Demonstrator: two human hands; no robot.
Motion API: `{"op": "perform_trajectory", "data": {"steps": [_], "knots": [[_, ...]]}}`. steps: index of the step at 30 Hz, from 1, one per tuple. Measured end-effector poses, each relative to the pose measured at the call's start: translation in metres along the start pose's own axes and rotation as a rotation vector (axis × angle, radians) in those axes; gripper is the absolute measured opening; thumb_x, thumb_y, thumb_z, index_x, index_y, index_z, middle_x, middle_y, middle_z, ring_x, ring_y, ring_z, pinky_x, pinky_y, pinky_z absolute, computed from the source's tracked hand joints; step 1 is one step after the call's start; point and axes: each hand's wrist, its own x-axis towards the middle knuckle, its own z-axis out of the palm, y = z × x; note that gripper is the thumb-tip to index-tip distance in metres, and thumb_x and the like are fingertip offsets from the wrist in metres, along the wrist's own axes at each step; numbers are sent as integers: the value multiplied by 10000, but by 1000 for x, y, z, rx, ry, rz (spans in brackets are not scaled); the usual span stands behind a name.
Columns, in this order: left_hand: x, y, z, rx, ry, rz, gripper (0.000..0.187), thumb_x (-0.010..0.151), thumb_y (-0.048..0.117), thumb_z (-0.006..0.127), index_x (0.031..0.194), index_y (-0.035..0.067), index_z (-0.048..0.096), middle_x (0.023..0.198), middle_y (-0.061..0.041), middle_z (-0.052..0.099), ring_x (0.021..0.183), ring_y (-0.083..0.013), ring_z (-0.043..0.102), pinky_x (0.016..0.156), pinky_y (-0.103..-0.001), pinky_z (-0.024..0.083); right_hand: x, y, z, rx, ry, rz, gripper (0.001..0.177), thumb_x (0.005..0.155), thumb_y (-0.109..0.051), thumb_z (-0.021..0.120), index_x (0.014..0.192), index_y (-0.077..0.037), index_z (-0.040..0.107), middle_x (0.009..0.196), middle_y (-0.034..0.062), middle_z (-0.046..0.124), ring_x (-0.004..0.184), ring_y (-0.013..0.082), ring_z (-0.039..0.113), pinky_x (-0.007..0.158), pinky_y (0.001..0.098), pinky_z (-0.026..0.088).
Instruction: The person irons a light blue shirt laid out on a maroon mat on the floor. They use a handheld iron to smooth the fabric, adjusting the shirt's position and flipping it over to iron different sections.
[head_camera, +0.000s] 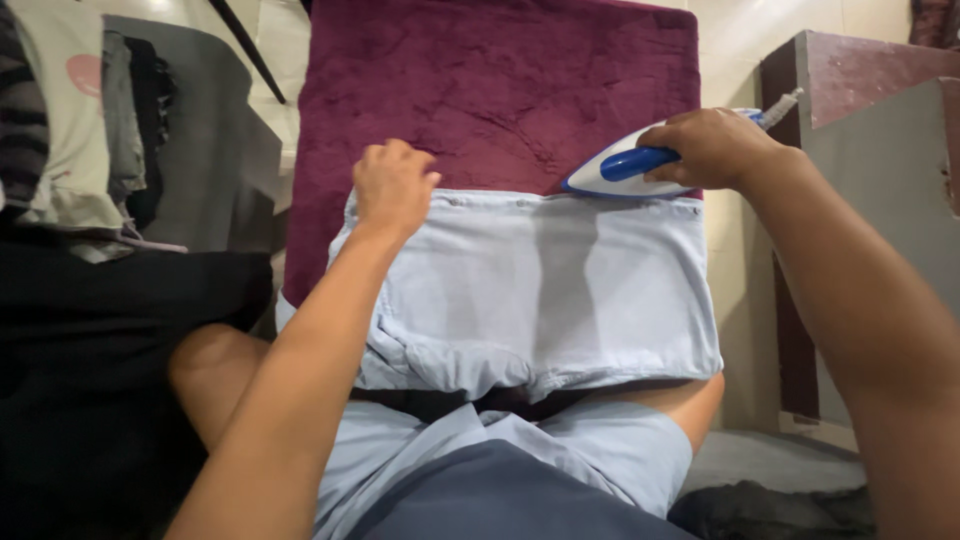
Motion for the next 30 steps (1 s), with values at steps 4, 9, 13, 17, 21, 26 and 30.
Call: {"op": "perform_trajectory", "data": {"steps": [4, 9, 13, 17, 21, 26, 30], "knots": [[-1, 23, 13, 70, -54, 94, 192, 827, 264, 765, 982, 150, 770, 1010, -94, 682, 1024, -316, 613, 946, -498, 409, 5, 6, 4, -26, -38, -20, 522, 813, -421, 793, 1307, -279, 703, 1170, 42, 746, 1085, 286, 707, 961, 427, 535], [-6, 12, 19, -6, -214, -3, 131, 922, 274, 726, 944, 145, 736, 1010, -72, 694, 1035, -303, 622, 948, -510, 390, 15, 8, 7, -50, -50, -50, 497, 807, -421, 796, 1282, -293, 720, 1127, 37, 764, 1061, 260, 726, 963, 398, 552], [-5, 9, 20, -52, -243, -77, 102, 927, 251, 708, 918, 154, 738, 1019, -59, 700, 1039, -300, 620, 953, -526, 379, 22, 2, 6, -51, -21, -121, 481, 811, -442, 796, 1262, -288, 732, 1110, 36, 773, 1021, 256, 743, 949, 388, 565], [-4, 9, 21, -17, -241, -79, 121, 929, 272, 708, 929, 155, 741, 1025, -63, 701, 1043, -298, 621, 967, -519, 376, 31, -20, 9, -62, -31, -75, 548, 797, -471, 802, 1303, -292, 696, 1103, 57, 764, 1002, 267, 736, 951, 407, 539], [-2, 9, 20, -12, -279, -80, 150, 946, 303, 709, 955, 159, 748, 1029, -53, 705, 1061, -283, 623, 1017, -517, 360, 35, -39, 10, -26, -56, -55, 541, 843, -463, 772, 1346, -290, 672, 1062, 87, 776, 974, 310, 743, 934, 436, 547], [-7, -1, 5, 33, -222, -2, 190, 927, 332, 717, 999, 160, 753, 1060, -68, 692, 1085, -307, 602, 1067, -573, 298, 38, -40, 6, -42, -63, -73, 553, 853, -466, 771, 1368, -293, 669, 1038, 128, 777, 965, 345, 740, 941, 462, 549], [-19, -27, -12, 45, -194, 11, 278, 893, 389, 733, 1037, 151, 752, 1113, -90, 666, 1143, -327, 560, 1101, -627, 232, 30, -26, 4, -37, -101, -16, 549, 827, -488, 777, 1336, -306, 681, 1014, 113, 788, 967, 320, 745, 942, 463, 549]]}}
